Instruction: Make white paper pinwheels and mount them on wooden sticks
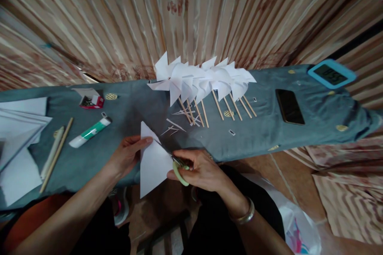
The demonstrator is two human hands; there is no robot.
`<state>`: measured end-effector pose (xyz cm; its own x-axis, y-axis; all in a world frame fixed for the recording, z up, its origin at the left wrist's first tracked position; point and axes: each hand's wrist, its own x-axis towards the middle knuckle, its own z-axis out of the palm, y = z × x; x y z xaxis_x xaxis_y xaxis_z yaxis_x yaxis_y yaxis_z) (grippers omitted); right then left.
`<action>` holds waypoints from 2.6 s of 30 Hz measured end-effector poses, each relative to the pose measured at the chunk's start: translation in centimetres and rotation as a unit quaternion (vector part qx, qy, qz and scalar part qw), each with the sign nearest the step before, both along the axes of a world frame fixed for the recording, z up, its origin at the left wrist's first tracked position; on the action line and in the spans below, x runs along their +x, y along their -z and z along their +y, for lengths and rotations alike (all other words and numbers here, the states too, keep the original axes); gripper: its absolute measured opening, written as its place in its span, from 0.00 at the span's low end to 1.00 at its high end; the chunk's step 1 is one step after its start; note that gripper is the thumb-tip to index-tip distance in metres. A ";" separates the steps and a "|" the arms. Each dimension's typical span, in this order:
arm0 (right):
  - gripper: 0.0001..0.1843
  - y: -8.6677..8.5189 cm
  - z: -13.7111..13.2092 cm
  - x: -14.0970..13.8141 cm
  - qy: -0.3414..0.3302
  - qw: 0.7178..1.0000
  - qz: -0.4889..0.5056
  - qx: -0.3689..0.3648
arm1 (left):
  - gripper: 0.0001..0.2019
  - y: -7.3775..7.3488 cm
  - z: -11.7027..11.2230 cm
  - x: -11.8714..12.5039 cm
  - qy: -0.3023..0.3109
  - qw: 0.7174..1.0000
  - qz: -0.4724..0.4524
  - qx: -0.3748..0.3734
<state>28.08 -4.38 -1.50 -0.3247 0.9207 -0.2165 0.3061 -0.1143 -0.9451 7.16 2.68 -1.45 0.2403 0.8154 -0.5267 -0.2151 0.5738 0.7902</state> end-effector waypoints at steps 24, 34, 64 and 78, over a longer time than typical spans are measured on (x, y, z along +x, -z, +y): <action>0.23 0.4 -0.4 -0.6 0.022 0.979 -0.159 0.127 | 0.14 0.1 -0.3 0.6 -0.003 1.000 -0.007 -0.021; 0.21 0.3 -0.4 -0.9 0.025 0.985 -0.138 0.103 | 0.12 0.3 -0.3 0.5 -0.006 0.999 -0.031 -0.028; 0.19 0.1 -0.5 -1.2 0.031 0.978 -0.163 0.126 | 0.09 0.8 -0.6 0.5 0.030 0.997 -0.053 -0.050; 0.18 0.2 -0.5 -1.2 0.026 0.976 -0.174 0.131 | 0.12 0.8 -0.9 0.5 0.073 0.995 -0.050 -0.051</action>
